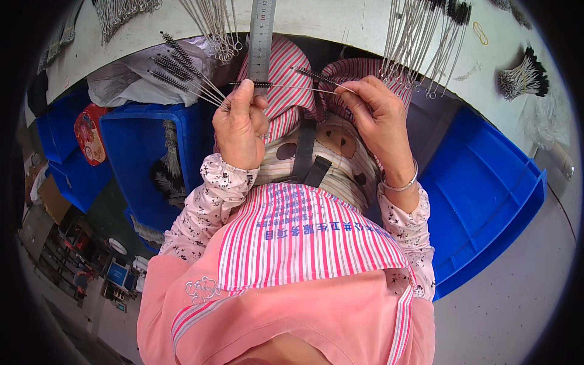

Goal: The person gathers bundles of metal pipe cleaning brushes from a table and a blue bin. They align the brushes by hand, measure them against a ruler, and secure them into neat bundles using rubber bands.

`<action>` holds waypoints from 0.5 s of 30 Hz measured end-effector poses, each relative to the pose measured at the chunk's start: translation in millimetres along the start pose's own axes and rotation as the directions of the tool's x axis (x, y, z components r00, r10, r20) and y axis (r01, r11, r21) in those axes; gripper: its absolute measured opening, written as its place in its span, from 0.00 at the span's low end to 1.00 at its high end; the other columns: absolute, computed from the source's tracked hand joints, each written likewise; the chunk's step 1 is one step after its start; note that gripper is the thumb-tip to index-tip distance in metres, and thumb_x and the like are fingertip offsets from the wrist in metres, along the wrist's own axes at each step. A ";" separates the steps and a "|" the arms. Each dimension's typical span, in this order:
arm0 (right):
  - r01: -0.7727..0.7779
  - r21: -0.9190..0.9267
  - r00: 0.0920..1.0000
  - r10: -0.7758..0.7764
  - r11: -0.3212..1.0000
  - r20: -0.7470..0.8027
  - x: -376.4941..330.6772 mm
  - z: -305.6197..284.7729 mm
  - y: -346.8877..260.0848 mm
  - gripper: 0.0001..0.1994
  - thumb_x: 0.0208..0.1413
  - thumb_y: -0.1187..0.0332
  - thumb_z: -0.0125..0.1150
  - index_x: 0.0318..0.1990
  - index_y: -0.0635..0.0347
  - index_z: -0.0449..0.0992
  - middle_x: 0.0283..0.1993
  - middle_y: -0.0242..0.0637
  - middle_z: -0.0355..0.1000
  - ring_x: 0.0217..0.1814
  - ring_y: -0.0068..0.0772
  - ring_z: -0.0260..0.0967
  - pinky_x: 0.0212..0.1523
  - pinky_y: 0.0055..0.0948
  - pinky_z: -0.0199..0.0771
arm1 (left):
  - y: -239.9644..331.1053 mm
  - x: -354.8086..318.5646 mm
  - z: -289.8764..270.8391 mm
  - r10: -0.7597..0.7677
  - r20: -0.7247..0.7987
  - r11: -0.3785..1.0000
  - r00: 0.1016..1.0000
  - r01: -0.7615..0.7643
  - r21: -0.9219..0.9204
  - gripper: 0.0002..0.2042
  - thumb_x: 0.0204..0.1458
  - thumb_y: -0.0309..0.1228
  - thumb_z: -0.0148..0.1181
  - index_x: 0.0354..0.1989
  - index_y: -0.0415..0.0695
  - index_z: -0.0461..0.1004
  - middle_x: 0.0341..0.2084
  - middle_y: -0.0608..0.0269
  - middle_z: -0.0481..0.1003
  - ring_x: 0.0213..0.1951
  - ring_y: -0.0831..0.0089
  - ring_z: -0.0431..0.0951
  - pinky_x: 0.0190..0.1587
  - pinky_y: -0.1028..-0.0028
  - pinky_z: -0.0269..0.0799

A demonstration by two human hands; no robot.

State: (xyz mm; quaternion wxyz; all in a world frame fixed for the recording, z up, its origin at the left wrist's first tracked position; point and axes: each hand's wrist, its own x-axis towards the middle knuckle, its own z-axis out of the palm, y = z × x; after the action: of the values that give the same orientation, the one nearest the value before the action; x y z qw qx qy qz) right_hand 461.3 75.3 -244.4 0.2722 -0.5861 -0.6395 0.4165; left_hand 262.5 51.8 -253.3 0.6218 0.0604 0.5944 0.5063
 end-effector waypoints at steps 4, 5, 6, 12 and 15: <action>-0.001 -0.008 1.000 0.001 1.000 0.001 0.5 -0.1 -0.7 0.05 0.49 0.76 0.59 0.34 0.63 0.77 0.22 0.33 0.63 0.23 0.24 0.59 0.24 0.22 0.58 | -1.2 1.0 -1.1 -0.002 0.004 1.000 1.000 0.002 -0.013 0.14 0.53 0.39 0.57 0.22 0.43 0.68 0.13 0.70 0.66 0.08 0.87 0.51 0.11 0.81 0.42; -0.003 -0.008 1.000 0.003 1.000 0.002 0.6 -0.1 0.0 0.05 0.49 0.76 0.59 0.34 0.63 0.77 0.22 0.33 0.63 0.23 0.24 0.59 0.24 0.22 0.58 | -1.7 1.3 -1.9 -0.002 0.013 1.000 1.000 0.003 -0.018 0.14 0.53 0.39 0.57 0.22 0.43 0.68 0.13 0.70 0.66 0.08 0.87 0.51 0.11 0.81 0.42; 0.001 -0.008 1.000 -0.001 1.000 0.002 0.5 -0.1 0.6 0.05 0.49 0.76 0.59 0.34 0.63 0.77 0.22 0.33 0.63 0.23 0.24 0.59 0.24 0.22 0.58 | -1.4 1.1 -1.5 -0.002 0.009 1.000 1.000 0.003 -0.020 0.14 0.53 0.39 0.57 0.22 0.43 0.68 0.13 0.70 0.66 0.08 0.88 0.51 0.11 0.81 0.42; -0.003 -0.019 1.000 0.004 1.000 0.007 0.3 -0.4 1.0 0.05 0.49 0.76 0.59 0.34 0.63 0.77 0.22 0.33 0.63 0.23 0.24 0.59 0.24 0.22 0.58 | -2.5 1.3 -2.2 0.003 0.016 1.000 1.000 -0.003 -0.021 0.13 0.53 0.38 0.56 0.23 0.42 0.68 0.14 0.69 0.67 0.08 0.88 0.51 0.11 0.81 0.43; -0.020 -0.007 1.000 0.020 1.000 0.001 0.3 0.5 -0.6 0.05 0.48 0.76 0.59 0.34 0.63 0.77 0.22 0.33 0.63 0.23 0.24 0.59 0.24 0.22 0.58 | -2.7 1.6 -2.4 0.001 0.014 1.000 1.000 -0.001 -0.026 0.13 0.53 0.38 0.56 0.24 0.42 0.69 0.16 0.68 0.69 0.08 0.88 0.52 0.11 0.81 0.43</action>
State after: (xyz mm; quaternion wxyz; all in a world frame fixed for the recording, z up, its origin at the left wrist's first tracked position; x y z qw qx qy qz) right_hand 460.5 75.4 -244.1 0.2657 -0.5931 -0.6353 0.4171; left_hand 261.7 50.3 -256.9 0.6264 0.0561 0.5835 0.5138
